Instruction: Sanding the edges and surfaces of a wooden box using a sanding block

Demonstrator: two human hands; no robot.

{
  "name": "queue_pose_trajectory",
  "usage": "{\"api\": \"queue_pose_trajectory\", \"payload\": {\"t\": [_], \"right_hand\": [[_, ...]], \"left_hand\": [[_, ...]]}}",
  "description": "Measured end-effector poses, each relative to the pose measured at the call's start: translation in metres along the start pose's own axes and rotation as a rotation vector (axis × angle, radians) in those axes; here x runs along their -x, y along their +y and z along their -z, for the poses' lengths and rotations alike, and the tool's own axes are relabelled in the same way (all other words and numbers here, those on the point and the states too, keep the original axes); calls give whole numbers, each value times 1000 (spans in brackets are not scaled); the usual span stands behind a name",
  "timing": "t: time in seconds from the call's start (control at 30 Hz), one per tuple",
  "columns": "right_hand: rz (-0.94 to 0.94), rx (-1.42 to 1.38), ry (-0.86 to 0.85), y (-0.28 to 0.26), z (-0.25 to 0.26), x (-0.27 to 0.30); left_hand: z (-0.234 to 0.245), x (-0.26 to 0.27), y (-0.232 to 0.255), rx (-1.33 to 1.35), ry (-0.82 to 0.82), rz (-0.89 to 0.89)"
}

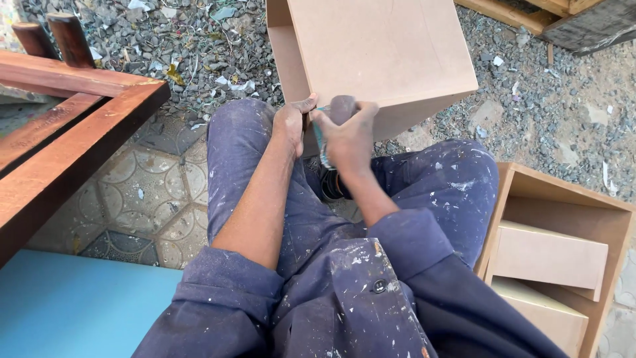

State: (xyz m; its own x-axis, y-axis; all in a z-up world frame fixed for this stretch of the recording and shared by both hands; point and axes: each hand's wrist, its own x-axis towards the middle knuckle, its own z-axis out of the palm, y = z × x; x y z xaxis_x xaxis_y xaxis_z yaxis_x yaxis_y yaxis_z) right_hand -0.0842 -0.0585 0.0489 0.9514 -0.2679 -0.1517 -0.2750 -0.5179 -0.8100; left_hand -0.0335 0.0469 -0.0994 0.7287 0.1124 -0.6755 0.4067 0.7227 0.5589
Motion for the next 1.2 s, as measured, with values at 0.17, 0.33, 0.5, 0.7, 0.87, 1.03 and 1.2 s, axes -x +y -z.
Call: {"api": "queue_pose_trajectory", "payload": {"t": [0.17, 0.33, 0.5, 0.7, 0.87, 1.03, 1.2], "right_hand": [[37, 72, 196, 51, 50, -60], [-19, 204, 357, 55, 51, -67], [17, 131, 17, 4, -9, 8], [19, 8, 162, 24, 39, -31], [-11, 239, 341, 113, 94, -122], [164, 71, 299, 39, 43, -44], [-28, 38, -16, 4, 7, -1]], "left_hand": [[6, -4, -3, -22, 3, 26], [5, 0, 3, -7, -1, 27], [5, -19, -1, -26, -20, 19], [-2, 17, 13, -22, -52, 13], [-4, 14, 10, -9, 6, 4], [-1, 10, 7, 1, 28, 2], [1, 9, 10, 17, 46, -9]]}}
